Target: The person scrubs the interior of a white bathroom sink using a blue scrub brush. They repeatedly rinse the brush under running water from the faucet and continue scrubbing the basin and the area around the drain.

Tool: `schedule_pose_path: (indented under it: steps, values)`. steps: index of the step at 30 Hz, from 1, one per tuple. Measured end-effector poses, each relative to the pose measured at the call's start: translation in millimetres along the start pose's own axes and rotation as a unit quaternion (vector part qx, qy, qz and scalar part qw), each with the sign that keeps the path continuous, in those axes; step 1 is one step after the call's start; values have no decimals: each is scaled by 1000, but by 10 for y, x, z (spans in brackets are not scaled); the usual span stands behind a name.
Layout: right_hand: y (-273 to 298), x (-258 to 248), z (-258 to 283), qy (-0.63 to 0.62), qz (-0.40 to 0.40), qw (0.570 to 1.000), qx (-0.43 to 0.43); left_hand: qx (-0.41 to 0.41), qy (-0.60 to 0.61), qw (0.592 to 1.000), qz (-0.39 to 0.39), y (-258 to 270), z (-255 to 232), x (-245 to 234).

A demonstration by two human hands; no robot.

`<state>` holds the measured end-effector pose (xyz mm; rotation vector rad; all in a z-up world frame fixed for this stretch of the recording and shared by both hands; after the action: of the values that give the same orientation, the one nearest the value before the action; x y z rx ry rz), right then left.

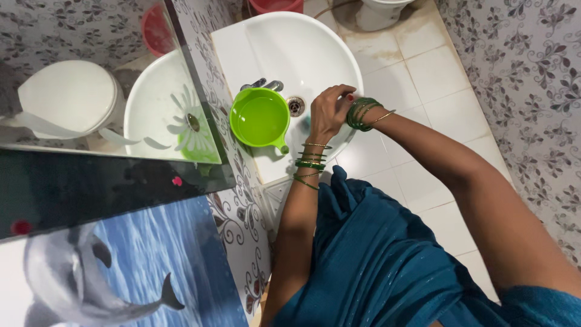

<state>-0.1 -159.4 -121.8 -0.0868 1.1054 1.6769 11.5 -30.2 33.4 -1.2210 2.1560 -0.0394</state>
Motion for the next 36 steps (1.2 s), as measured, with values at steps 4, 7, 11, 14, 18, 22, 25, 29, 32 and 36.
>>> schedule_pose_path:
  steps: [4, 7, 11, 14, 18, 22, 25, 29, 32, 36]
  values:
    - [-483, 201, -235, -151, -93, 980, -86, 67, -51, 995, -44, 27, -128, -37]
    - [-605, 597, -261, 14, -33, 970, -242, 41, -91, 995, -27, 33, -92, -27]
    - [-790, 642, -557, 72, 8, 976, -204, 25, -76, 997, -2, 15, -91, -8]
    - [-778, 705, -460, 173, -83, 924, -331, -10, -70, 996, 49, 50, -72, 33]
    - [-987, 900, -411, 134, -40, 960, -242, -4, -64, 996, 54, 17, 33, 69]
    - [-995, 787, 9, 243, -231, 878, -341, -114, -126, 977, 129, 77, 398, 197]
    - [-1098, 564, 228, 194, -273, 876, -347, -60, -158, 985, 41, 32, 553, 286]
    - [-1323, 193, 469, 87, -272, 892, -350, -15, -254, 967, -13, -127, 653, 407]
    - [-1477, -34, 546, 4, -275, 894, -354, -25, -250, 967, -44, -323, 652, 380]
    - [-1615, -40, 541, -65, -246, 899, -355, -72, -246, 966, -16, -513, 761, 368]
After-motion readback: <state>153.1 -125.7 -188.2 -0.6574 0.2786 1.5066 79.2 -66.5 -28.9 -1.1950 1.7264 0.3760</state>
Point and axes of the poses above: each hand's wrist, its own y-axis away from the middle knuckle, its own x-axis out of the palm, z = x × y, the point moved 6 cm from there along -y, towards the middle knuckle, and after that the axes turned 9 degrees about -y, right-handed, at the moved point
